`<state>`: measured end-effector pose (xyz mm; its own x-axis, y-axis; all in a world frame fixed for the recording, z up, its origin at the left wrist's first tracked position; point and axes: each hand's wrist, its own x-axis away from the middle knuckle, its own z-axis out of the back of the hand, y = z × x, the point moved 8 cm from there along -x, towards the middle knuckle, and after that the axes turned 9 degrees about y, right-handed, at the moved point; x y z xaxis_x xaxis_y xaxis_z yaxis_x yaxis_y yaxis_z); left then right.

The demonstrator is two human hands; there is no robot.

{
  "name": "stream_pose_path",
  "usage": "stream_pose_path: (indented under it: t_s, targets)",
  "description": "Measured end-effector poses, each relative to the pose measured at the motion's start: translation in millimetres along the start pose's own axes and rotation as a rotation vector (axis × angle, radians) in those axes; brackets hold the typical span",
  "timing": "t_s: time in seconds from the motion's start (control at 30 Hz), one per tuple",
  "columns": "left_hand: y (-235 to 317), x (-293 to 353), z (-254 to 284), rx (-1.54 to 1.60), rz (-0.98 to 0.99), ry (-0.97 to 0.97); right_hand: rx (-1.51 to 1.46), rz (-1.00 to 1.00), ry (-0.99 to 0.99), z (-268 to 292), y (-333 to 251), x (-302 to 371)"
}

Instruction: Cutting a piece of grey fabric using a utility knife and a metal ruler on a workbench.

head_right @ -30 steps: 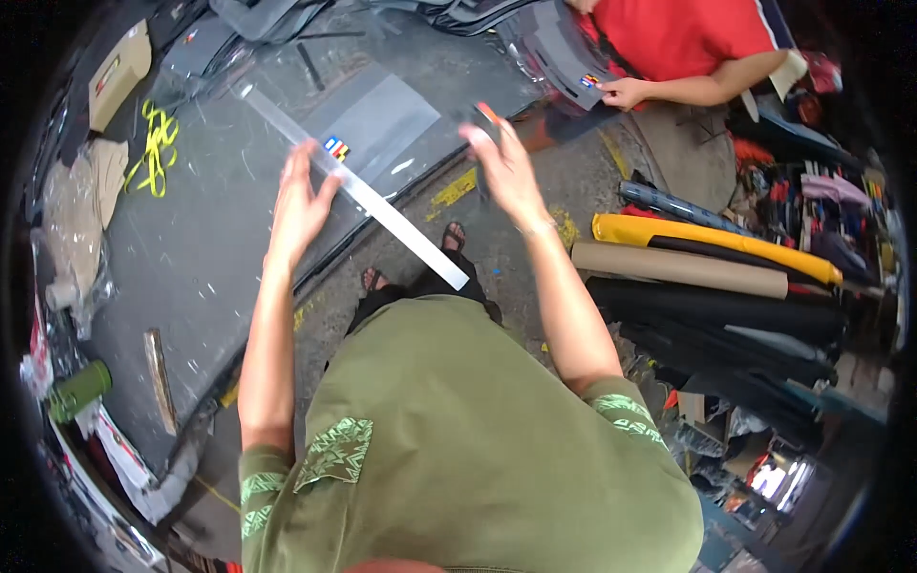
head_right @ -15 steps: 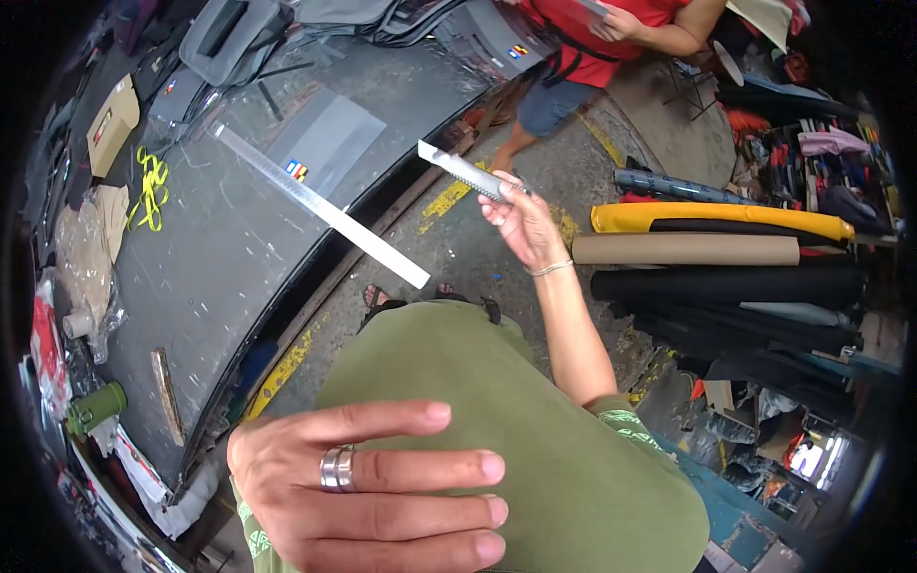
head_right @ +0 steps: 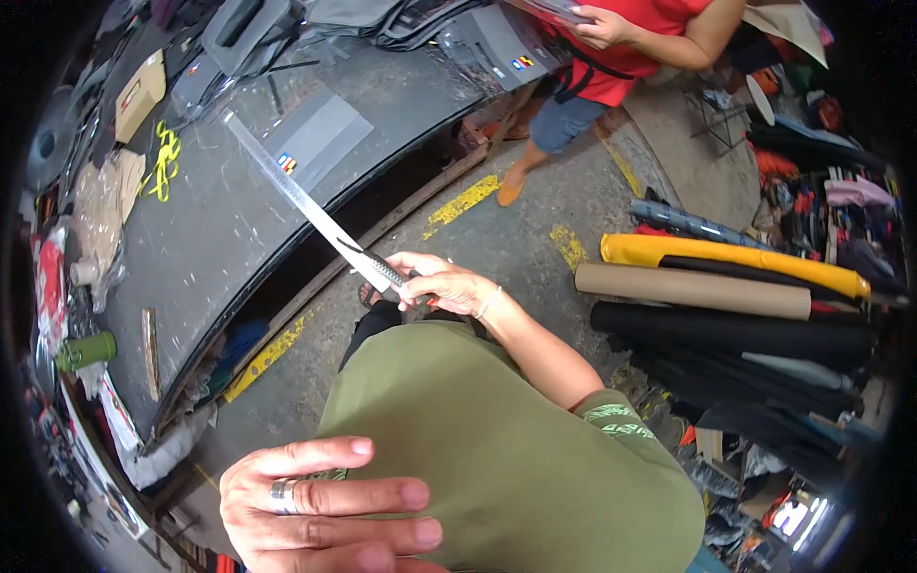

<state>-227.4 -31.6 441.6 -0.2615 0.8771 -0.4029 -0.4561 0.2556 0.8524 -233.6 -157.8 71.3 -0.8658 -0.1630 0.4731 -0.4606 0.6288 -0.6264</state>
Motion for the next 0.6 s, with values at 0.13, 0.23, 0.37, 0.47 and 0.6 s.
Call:
stream_pose_path:
  t_s: [0.13, 0.23, 0.37, 0.47, 0.6]
  targets:
    - [2.1, 27.5, 6.1, -0.044, -0.102, 0.048, 0.475, 0.106, 0.082, -9.9, -13.6, -40.5]
    - [1.5, 41.0, 20.8, 0.014, -0.198, -0.076, 1.242, 0.534, 0.344, -19.5, -37.2, -63.7]
    - [-10.3, 45.0, 44.7, 0.088, -0.236, 0.006, 1.377, 0.580, 0.384, -27.9, -47.1, -73.2]
    - [-17.4, 71.9, 71.1, 0.145, -0.306, 0.006, 1.378, 0.441, 0.392, -34.7, -22.7, -100.5]
    - [-57.3, 110.0, 134.2, 0.215, -0.383, 0.063, 1.153, 0.255, 0.721, -16.3, -2.2, -114.7]
